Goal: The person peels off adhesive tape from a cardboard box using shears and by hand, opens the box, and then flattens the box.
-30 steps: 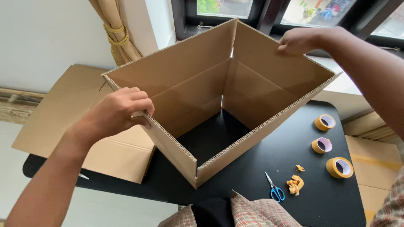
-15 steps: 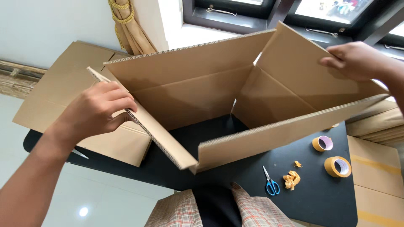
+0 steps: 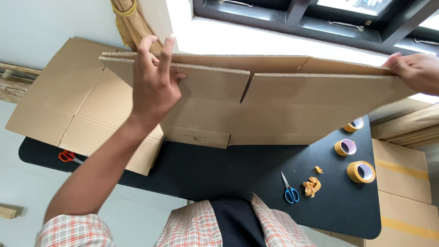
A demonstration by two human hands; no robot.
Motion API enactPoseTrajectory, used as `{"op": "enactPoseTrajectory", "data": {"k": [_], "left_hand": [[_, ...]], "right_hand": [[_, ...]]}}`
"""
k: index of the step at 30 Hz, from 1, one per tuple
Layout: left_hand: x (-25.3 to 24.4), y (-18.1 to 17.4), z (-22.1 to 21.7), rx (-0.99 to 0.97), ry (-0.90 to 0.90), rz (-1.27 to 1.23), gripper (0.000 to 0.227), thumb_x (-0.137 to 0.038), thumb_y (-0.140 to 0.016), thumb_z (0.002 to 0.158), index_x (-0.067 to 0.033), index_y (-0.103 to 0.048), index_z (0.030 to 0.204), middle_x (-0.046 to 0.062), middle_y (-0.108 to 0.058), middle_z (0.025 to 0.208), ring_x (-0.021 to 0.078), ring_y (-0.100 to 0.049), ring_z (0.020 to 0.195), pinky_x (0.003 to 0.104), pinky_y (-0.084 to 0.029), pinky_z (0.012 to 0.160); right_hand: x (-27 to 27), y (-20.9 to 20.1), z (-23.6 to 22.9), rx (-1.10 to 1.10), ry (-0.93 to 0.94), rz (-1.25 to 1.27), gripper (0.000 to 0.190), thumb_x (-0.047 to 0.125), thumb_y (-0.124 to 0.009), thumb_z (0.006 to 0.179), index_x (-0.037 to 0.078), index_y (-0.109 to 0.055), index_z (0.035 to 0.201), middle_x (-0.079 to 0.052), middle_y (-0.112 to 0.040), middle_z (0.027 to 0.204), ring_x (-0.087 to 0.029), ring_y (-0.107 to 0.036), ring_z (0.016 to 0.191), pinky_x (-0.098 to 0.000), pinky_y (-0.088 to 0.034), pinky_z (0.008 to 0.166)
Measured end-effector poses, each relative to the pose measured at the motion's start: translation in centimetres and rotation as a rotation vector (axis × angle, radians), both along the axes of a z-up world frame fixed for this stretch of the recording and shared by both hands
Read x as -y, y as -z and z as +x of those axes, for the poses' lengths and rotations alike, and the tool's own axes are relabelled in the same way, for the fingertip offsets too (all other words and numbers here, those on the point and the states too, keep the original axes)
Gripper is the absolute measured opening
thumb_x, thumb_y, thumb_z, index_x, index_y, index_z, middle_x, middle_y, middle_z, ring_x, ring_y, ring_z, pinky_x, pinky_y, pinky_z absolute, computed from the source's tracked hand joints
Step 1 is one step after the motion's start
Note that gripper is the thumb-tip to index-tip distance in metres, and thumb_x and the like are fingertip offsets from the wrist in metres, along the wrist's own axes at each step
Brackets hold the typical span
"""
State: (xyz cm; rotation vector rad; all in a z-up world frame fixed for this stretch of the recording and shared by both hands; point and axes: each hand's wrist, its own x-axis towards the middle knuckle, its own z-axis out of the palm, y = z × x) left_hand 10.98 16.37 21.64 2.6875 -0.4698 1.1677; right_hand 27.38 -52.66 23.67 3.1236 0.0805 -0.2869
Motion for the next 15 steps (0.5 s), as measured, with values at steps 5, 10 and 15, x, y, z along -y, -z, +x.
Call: {"op": "enactPoseTrajectory", "data": {"k": [5, 10, 15], "left_hand": [[-2.5, 6.2, 3.2, 0.069, -0.099, -0.01, 0.093, -0.065, -0.095, 0.119, -0.0212, -0.04, 0.179, 0.03, -0.014, 0.182, 0.0528, -0.032, 0.171, 0.066, -0.043, 0.136], [-8.9, 12.9, 4.4, 0.13, 0.283, -0.841, 0.151, -0.066, -0.099, 0.089, -0.0397, 0.019, 0.179, 0.006, 0.034, 0.187, 0.0288, 0.006, 0.187, 0.061, -0.022, 0.16], [-9.4, 18.9, 2.5, -0.244, 0.589, -1.138, 0.092, -0.015, -0.094, 0.083, -0.0096, -0.029, 0.148, 0.021, -0.047, 0.16, 0.0319, -0.049, 0.151, 0.05, -0.047, 0.13]], "right_hand": [[2.7, 2.9, -3.5, 0.49, -0.34, 0.015, 0.082, 0.063, -0.092, 0.086, 0.008, -0.085, 0.146, -0.018, -0.082, 0.129, -0.038, -0.067, 0.139, -0.0479, -0.05, 0.117], [-2.3, 2.3, -8.3, 0.706, -0.35, 0.445, 0.082, 0.017, -0.099, 0.085, -0.007, -0.056, 0.151, -0.034, -0.036, 0.182, -0.052, -0.037, 0.167, -0.0589, -0.037, 0.128], [-0.2, 13.7, -8.2, 0.727, -0.026, 0.743, 0.146, -0.015, -0.106, 0.097, 0.011, 0.014, 0.175, -0.023, 0.006, 0.191, -0.036, -0.006, 0.187, -0.0421, -0.008, 0.158]]}}
